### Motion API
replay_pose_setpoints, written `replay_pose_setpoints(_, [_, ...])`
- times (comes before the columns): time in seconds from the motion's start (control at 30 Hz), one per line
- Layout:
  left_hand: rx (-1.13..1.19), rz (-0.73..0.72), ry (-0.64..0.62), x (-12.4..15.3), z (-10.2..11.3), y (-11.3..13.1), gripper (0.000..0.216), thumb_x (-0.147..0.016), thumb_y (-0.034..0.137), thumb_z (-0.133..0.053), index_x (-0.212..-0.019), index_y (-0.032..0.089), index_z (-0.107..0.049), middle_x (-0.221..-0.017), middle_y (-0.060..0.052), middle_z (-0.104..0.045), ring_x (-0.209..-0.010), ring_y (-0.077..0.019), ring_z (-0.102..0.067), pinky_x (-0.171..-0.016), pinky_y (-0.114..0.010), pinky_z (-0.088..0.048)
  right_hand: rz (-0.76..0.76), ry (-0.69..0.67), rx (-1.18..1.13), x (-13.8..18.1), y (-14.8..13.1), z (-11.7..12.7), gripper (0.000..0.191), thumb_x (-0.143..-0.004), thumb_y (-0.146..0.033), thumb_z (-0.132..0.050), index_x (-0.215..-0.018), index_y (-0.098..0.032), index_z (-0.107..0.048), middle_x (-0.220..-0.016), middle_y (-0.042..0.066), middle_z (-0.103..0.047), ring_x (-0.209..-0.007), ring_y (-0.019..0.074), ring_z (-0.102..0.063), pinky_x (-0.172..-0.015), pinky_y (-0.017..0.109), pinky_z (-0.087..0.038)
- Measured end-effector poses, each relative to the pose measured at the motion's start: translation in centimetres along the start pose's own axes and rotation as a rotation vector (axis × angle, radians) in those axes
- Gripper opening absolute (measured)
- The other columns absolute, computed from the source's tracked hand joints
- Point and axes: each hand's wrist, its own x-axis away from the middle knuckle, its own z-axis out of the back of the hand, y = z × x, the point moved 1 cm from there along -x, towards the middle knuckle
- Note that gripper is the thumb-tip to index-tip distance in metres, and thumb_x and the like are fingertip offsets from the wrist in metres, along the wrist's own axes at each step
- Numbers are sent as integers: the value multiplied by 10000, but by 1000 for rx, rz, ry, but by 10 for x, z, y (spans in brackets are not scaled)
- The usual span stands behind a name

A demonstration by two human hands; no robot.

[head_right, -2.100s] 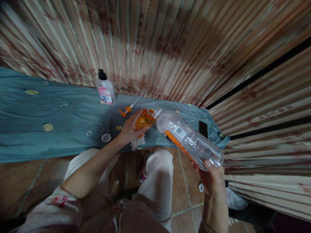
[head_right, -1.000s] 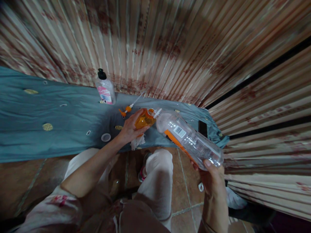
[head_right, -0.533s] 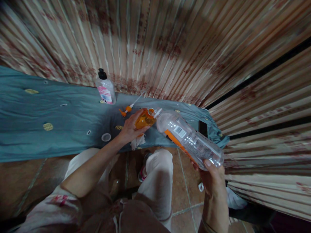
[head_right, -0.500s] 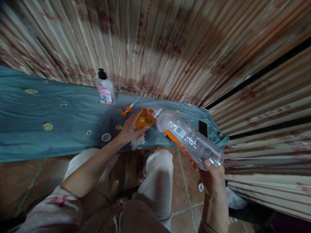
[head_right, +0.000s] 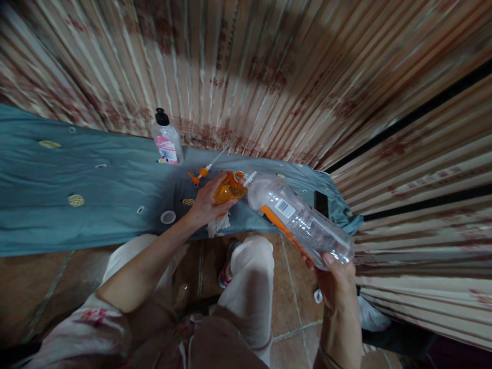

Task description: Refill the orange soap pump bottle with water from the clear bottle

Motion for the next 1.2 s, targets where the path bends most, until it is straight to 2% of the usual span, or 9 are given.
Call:
replay_pose_setpoints(0.23, [6, -30, -3, 0, 0, 2, 747, -884, 554, -687, -1505, 214, -448, -1478, -176, -599, -1319, -332, -617, -1101, -503, -479, 18, -27, -2, 0, 1, 0, 508, -537, -426, -905, -967, -245, -703, -717, 26, -714, -513, 182, -612, -375, 258, -439])
replay_pose_setpoints(0.4, [-7, -12, -14, -1, 1, 3, 737, -876, 537, -701, -1496, 220, -459, -1495, -175, -584, -1320, -335, -615, -1098, -508, -479, 33, -31, 6, 0, 0, -2, 436, -569, -410, -882, -917, -218, -702, -713, 23, -702, -551, 183, -636, -392, 237, -432])
replay_pose_setpoints(0.6, [5, -34, 3, -1, 1, 2, 728, -878, 546, -699, -1486, 221, -467, -1483, -173, -597, -1313, -324, -623, -1095, -497, -485, 18, 2, 13, 0, 1, -1, 493, -566, -393, -866, -1001, -225, -707, -720, 17, -701, -539, 190, -637, -397, 243, -414])
replay_pose_setpoints(0.77, [-11, -37, 17, 0, -1, -2, 742, -873, 583, -690, -1476, 211, -472, -1471, -186, -603, -1303, -331, -629, -1085, -515, -488, 25, -28, 30, 0, 2, 0, 438, -574, -430, -853, -919, -203, -707, -672, 28, -691, -527, 186, -620, -394, 236, -404])
replay_pose_setpoints(1.03, [-11, -36, 4, 0, 1, 1, 722, -882, 565, -689, -1478, 221, -473, -1472, -174, -606, -1303, -320, -630, -1079, -491, -497, -15, 32, 15, 0, 1, 0, 501, -492, -429, -897, -907, -220, -710, -678, 12, -704, -536, 188, -642, -391, 238, -463])
replay_pose_setpoints(1.2, [-14, -22, -8, 0, 0, 1, 742, -868, 549, -711, -1483, 211, -469, -1466, -182, -609, -1303, -338, -628, -1081, -528, -493, -34, 30, 8, 0, 1, 1, 545, -473, -434, -909, -939, -230, -713, -707, 4, -712, -519, 180, -637, -375, 232, -447])
